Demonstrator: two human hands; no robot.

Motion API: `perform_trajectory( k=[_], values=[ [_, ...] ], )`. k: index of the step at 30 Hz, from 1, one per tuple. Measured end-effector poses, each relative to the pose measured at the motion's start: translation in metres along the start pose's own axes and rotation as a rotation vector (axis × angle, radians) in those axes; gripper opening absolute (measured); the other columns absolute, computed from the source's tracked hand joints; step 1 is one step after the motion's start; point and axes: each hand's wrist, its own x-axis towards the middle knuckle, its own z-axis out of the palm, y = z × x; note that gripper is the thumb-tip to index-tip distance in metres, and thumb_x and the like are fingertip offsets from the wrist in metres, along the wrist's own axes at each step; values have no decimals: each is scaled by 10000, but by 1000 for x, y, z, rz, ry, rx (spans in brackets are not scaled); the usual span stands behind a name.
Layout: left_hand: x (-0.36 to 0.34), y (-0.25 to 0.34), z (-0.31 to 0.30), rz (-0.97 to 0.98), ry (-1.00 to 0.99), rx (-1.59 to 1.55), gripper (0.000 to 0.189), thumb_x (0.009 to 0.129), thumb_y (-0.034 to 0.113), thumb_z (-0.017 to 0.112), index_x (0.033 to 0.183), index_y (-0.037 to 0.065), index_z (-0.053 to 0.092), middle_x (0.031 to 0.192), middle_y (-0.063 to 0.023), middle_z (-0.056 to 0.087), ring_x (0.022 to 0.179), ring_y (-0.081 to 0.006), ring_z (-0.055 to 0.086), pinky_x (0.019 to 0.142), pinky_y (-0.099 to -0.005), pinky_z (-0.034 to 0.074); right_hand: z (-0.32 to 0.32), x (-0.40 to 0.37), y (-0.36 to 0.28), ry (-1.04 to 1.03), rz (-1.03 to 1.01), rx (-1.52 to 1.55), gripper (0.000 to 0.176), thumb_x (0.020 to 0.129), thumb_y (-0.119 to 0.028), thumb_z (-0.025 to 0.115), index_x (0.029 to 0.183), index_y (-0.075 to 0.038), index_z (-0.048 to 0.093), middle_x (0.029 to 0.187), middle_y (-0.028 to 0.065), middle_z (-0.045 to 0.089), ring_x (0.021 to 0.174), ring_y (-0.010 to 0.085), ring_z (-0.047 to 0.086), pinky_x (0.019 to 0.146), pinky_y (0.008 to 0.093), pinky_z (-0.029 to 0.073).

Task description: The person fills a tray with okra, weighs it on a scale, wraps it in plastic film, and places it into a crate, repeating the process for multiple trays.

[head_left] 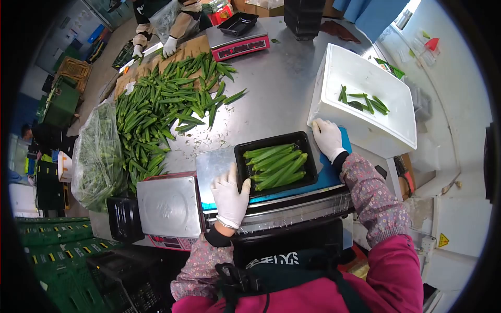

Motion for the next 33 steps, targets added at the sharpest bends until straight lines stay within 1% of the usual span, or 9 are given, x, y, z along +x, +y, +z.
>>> perform_trajectory(
  k=[5,7,9,15,18,22,25,30,33],
  values=[
    [-4,-12,4,-41,-76,-44,411,880,247,623,1244,58,631,753,-182,652,798,-347,631,809,-449,453,2,-2,6,94,-37,101,190,935,-232,538,877,-89,648,809,162,661,772,382,615,726,483,482],
    [-2,-20,-1,-60,-125,-161,419,882,271,632,1257,84,629,781,-176,658,808,-355,629,806,-456,452,-4,-6,5,76,39,135,176,931,-210,561,954,-75,672,871,164,678,848,374,630,793,455,495],
    [-11,-24,-10,-44,-115,-224,433,877,299,650,1263,103,629,835,-161,661,847,-341,619,817,-452,443,-11,-19,5,311,-77,325,179,908,-156,594,1029,-59,684,999,167,687,996,364,618,907,435,476],
    [-92,-12,-75,-210,148,286,707,862,404,665,1397,-8,456,977,-167,602,1029,-356,522,960,-494,364,-99,-151,-26,337,51,-40,357,867,-122,652,1206,-32,588,1322,193,526,1281,413,439,1065,509,344],
    [-126,-17,-61,-228,51,402,844,841,523,653,1425,-33,404,979,-171,580,1027,-344,514,957,-506,356,-102,-217,-40,267,141,-223,407,864,-159,664,1227,-7,557,1297,203,506,1291,409,413,1102,543,277],
    [-115,-8,-52,-243,89,302,744,836,399,670,1396,-37,445,961,-162,616,1024,-336,533,985,-508,355,-120,-201,-101,260,32,-70,413,879,-231,692,1213,-20,570,1190,137,578,1203,333,495,1102,512,271],
    [-109,-13,-50,-216,135,353,647,865,334,639,1369,-40,479,910,-162,631,1001,-334,540,955,-500,365,-81,-164,-109,123,190,115,468,884,-331,693,1209,-9,596,1023,144,665,1112,318,564,1068,505,316],
    [-121,-20,-57,-246,76,363,633,876,311,626,1374,-48,471,899,-161,638,1002,-328,544,966,-496,358,-41,-131,-74,-19,-95,161,379,871,-157,620,1237,-60,588,816,142,660,867,320,631,979,479,412],
    [-124,-21,-52,-221,80,290,662,871,322,636,1377,-66,457,914,-165,643,1001,-323,545,980,-497,353,-49,-129,-78,-146,-89,114,394,866,-176,649,1217,-12,577,919,175,659,946,333,612,975,468,410]
  ],
)
